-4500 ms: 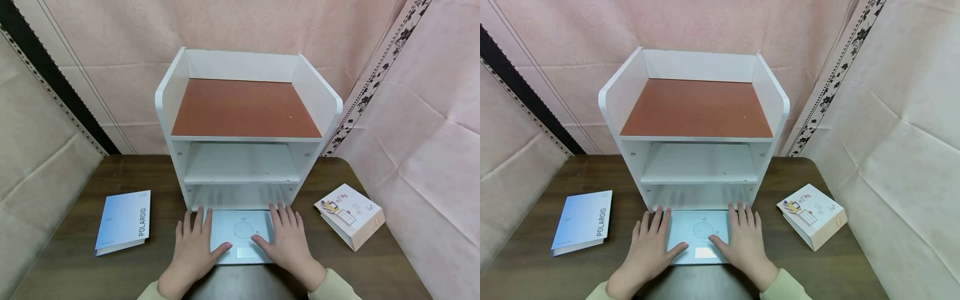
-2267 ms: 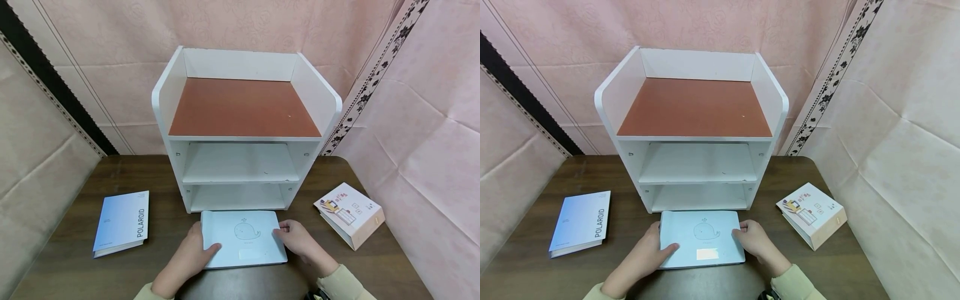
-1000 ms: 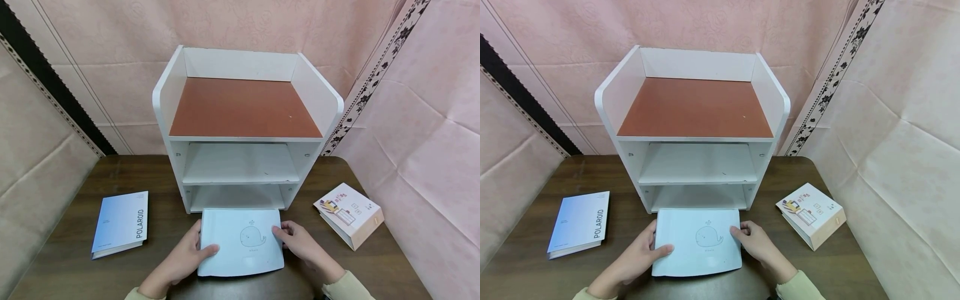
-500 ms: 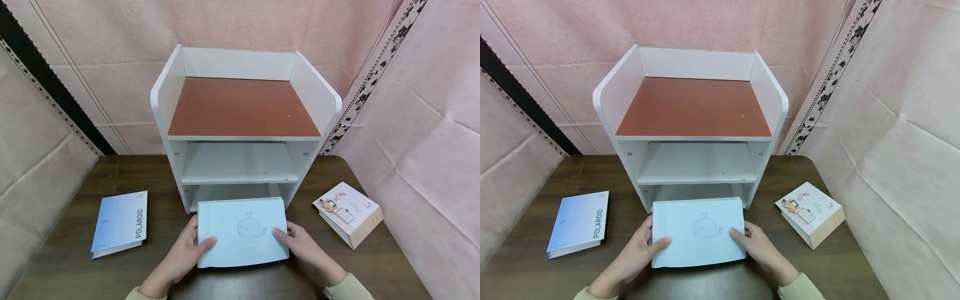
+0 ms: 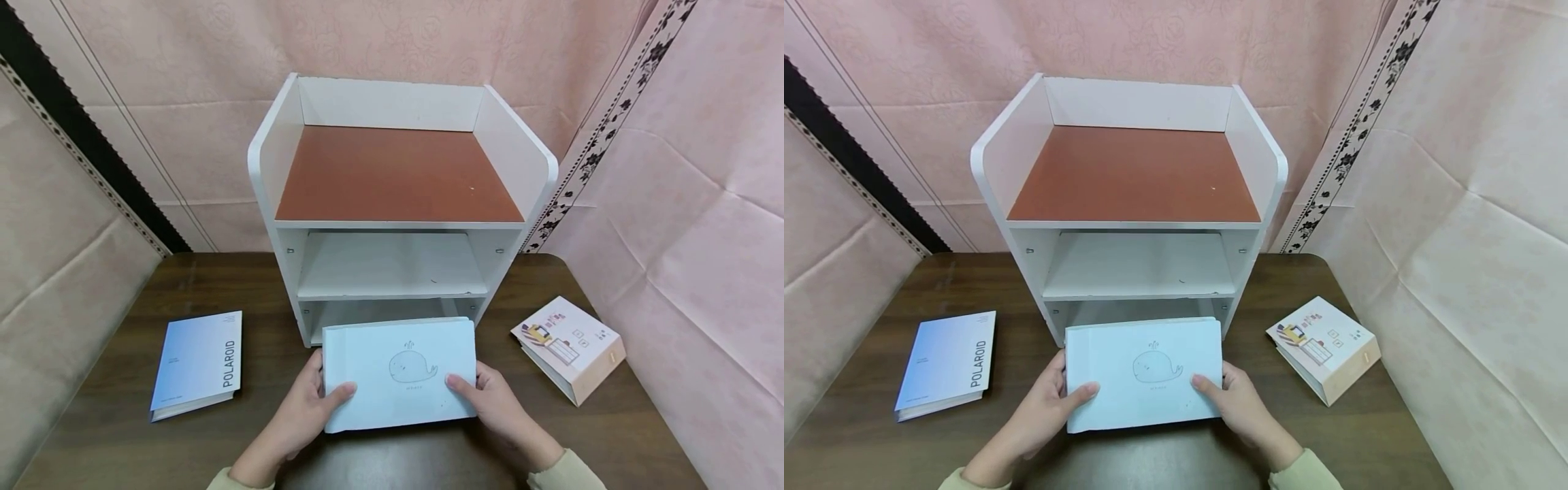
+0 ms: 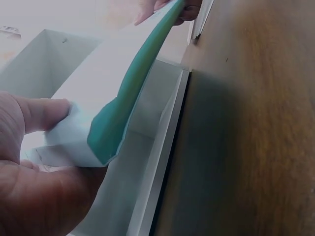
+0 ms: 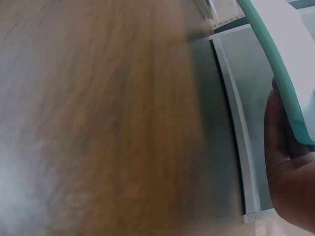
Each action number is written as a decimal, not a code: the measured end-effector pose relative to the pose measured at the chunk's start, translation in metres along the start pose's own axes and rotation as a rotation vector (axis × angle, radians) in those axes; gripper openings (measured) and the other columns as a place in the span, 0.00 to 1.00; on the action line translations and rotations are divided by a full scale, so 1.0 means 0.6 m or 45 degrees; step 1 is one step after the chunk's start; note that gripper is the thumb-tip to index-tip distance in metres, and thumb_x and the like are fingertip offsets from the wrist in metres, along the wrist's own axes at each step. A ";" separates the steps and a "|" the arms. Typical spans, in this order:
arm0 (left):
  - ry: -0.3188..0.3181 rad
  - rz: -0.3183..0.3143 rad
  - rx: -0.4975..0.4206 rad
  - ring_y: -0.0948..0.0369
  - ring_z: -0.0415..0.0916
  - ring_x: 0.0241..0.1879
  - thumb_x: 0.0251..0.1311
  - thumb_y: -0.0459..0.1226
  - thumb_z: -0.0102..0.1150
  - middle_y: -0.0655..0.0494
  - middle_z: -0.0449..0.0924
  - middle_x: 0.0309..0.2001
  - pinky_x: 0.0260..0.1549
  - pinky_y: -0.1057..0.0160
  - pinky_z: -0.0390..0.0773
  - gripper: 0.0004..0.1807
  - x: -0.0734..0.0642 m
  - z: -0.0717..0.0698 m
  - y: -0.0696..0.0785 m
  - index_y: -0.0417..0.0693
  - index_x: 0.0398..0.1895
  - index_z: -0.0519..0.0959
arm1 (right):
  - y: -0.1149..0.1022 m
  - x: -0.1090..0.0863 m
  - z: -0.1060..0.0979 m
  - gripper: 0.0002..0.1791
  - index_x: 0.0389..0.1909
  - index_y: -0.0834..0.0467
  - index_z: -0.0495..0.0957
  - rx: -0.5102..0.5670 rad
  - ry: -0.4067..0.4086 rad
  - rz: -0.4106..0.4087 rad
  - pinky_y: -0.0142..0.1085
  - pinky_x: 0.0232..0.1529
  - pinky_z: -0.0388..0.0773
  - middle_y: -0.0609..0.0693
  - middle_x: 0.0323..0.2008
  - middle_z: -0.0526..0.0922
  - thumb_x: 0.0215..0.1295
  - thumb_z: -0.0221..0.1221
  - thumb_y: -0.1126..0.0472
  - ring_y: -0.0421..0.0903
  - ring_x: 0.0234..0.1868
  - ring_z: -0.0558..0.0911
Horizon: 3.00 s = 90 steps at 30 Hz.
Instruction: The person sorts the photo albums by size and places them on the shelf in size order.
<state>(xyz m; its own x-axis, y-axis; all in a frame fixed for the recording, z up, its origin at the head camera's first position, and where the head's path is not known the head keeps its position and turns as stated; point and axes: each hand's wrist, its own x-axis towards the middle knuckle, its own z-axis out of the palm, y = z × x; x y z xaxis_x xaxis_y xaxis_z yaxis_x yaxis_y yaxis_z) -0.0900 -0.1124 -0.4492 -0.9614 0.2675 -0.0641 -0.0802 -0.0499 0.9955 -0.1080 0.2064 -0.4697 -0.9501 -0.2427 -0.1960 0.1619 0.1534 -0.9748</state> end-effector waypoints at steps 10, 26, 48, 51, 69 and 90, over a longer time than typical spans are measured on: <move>-0.010 0.043 -0.013 0.50 0.78 0.52 0.62 0.38 0.63 0.41 0.75 0.57 0.43 0.55 0.82 0.31 0.004 0.007 0.013 0.48 0.65 0.62 | -0.040 -0.003 -0.008 0.20 0.53 0.65 0.74 -0.081 0.116 -0.157 0.41 0.38 0.84 0.58 0.42 0.85 0.69 0.58 0.54 0.51 0.39 0.86; -0.031 0.115 -0.027 0.50 0.79 0.50 0.66 0.36 0.59 0.40 0.76 0.56 0.41 0.53 0.83 0.25 0.010 0.015 0.018 0.45 0.64 0.65 | -0.079 0.011 -0.018 0.23 0.57 0.61 0.73 -0.018 0.193 -0.171 0.42 0.39 0.84 0.57 0.45 0.85 0.69 0.57 0.51 0.54 0.39 0.86; 0.045 0.197 -0.038 0.50 0.81 0.46 0.66 0.36 0.59 0.42 0.77 0.54 0.37 0.52 0.84 0.23 0.018 0.018 0.031 0.46 0.62 0.66 | -0.105 0.018 -0.020 0.25 0.60 0.59 0.73 0.011 0.188 -0.152 0.42 0.43 0.83 0.56 0.48 0.84 0.68 0.59 0.49 0.53 0.42 0.85; 0.053 0.244 -0.025 0.51 0.81 0.46 0.66 0.36 0.59 0.43 0.77 0.54 0.37 0.53 0.84 0.23 0.018 0.018 0.035 0.45 0.61 0.67 | -0.109 0.017 -0.022 0.23 0.60 0.59 0.73 -0.005 0.168 -0.233 0.43 0.43 0.83 0.55 0.48 0.84 0.69 0.58 0.52 0.53 0.42 0.85; 0.227 0.489 -0.018 0.51 0.81 0.45 0.66 0.31 0.56 0.43 0.78 0.50 0.36 0.52 0.84 0.17 0.020 0.022 0.084 0.40 0.56 0.69 | -0.147 0.012 -0.012 0.18 0.60 0.59 0.73 -0.124 0.177 -0.563 0.39 0.46 0.81 0.53 0.52 0.82 0.72 0.55 0.60 0.51 0.48 0.83; 0.193 0.600 -0.145 0.49 0.79 0.48 0.66 0.28 0.56 0.41 0.76 0.55 0.41 0.52 0.82 0.24 0.032 0.028 0.140 0.42 0.65 0.66 | -0.177 0.015 -0.014 0.17 0.60 0.64 0.71 -0.100 0.220 -0.716 0.36 0.49 0.79 0.55 0.52 0.82 0.74 0.50 0.64 0.48 0.49 0.83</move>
<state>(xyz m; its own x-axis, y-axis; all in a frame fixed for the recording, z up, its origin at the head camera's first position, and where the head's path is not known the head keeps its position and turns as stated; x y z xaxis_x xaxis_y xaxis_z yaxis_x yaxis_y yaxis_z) -0.1111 -0.0954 -0.3657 -0.9268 0.0484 0.3723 0.3513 -0.2380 0.9055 -0.1361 0.1958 -0.3668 -0.9150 -0.1490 0.3748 -0.3928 0.1181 -0.9120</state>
